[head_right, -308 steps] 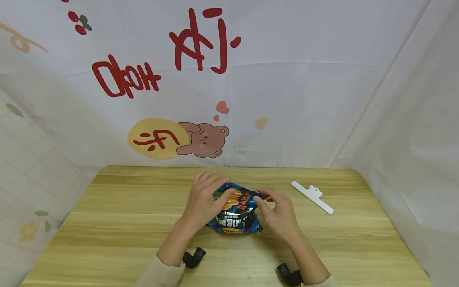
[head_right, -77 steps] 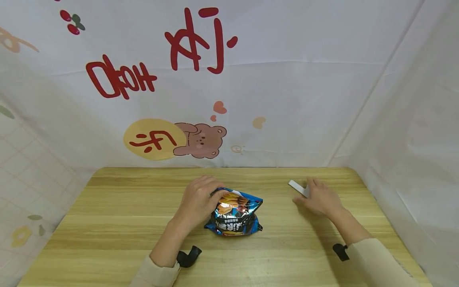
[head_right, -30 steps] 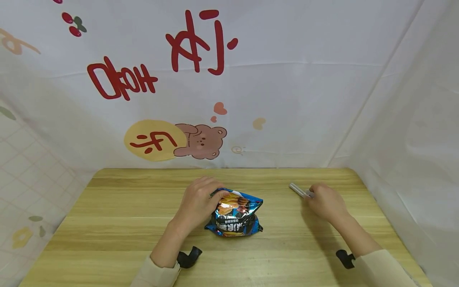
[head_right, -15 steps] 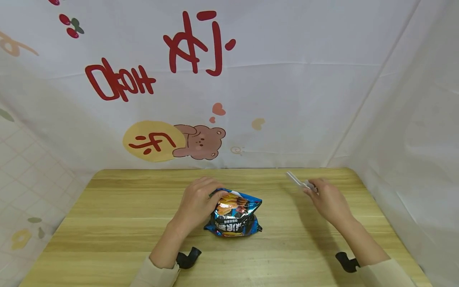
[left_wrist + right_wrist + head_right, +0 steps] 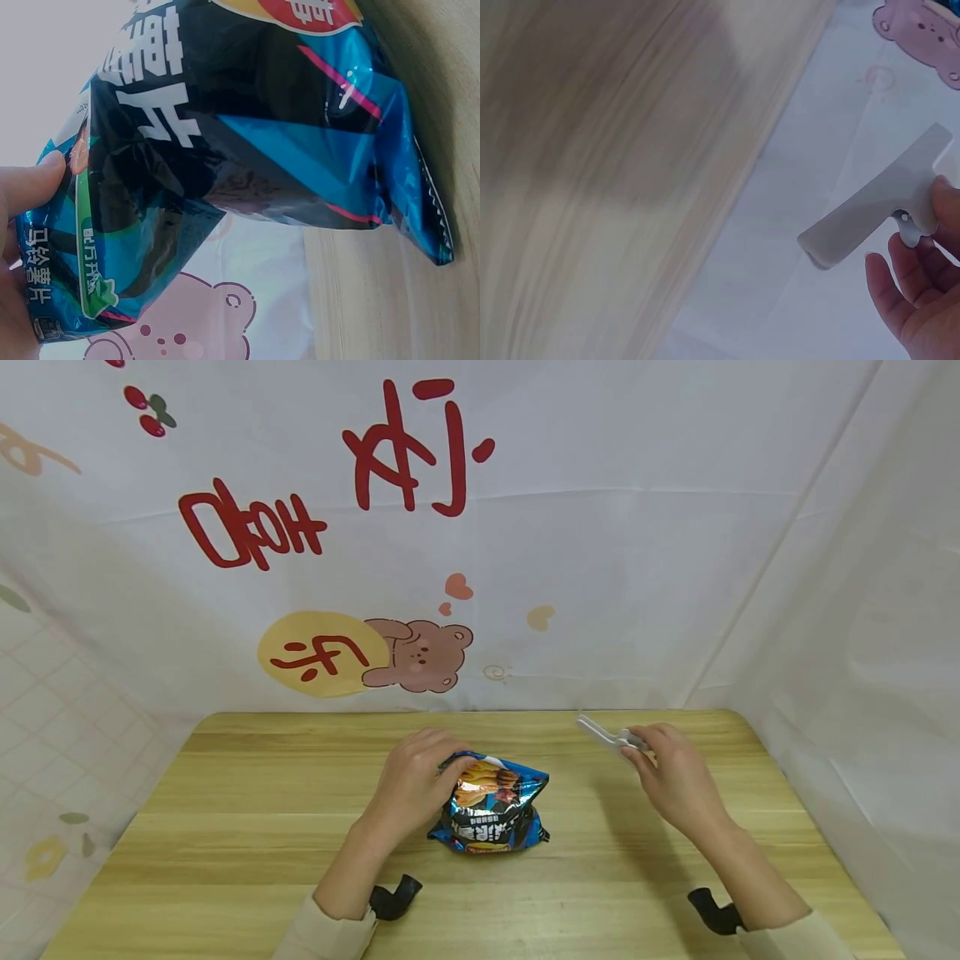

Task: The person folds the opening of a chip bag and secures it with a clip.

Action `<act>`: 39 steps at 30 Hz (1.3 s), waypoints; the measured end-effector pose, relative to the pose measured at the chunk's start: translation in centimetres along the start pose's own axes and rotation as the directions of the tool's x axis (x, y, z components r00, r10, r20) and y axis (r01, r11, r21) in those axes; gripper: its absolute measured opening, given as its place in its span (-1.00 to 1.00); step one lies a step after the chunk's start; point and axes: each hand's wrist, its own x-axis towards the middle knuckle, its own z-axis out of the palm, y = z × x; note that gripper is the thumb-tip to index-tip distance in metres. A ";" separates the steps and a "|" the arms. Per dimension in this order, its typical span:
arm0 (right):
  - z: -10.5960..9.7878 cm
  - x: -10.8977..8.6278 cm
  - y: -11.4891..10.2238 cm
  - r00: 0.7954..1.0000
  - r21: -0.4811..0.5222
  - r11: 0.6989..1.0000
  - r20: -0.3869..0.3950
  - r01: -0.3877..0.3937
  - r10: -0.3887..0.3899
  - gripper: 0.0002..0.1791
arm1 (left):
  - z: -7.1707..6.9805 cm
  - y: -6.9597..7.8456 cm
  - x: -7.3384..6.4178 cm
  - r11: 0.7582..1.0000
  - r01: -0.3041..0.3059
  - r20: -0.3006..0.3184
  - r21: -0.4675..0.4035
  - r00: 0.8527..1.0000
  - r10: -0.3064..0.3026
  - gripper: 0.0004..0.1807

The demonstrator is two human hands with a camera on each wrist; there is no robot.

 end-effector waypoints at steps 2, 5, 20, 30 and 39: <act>0.0 0.1 -0.5 1.000 0.002 1.000 -0.008 0.012 -0.012 -0.66 | 0.0 0.0 0.0 1.000 0.001 0.003 0.001 1.000 -0.001 -0.92; 0.1 0.4 -1.1 1.000 0.011 1.000 -0.016 0.018 -0.017 -0.66 | -0.1 0.0 0.0 1.000 0.000 0.007 0.000 1.000 0.000 -0.92; 0.7 0.7 -3.0 0.985 0.085 0.982 -0.046 0.167 -0.163 -0.58 | -0.1 0.0 0.0 1.000 0.004 0.008 0.006 1.000 -0.004 -0.91; 1.2 1.3 -3.7 0.957 0.137 0.947 -0.050 0.289 -0.285 -0.72 | -0.1 0.0 0.0 1.000 -0.008 0.003 0.002 1.000 0.008 -0.93; 1.6 1.7 -4.4 0.924 0.171 0.908 -0.066 0.383 -0.378 -0.53 | -0.2 0.1 0.0 1.000 -0.003 0.010 0.006 1.000 0.003 -0.95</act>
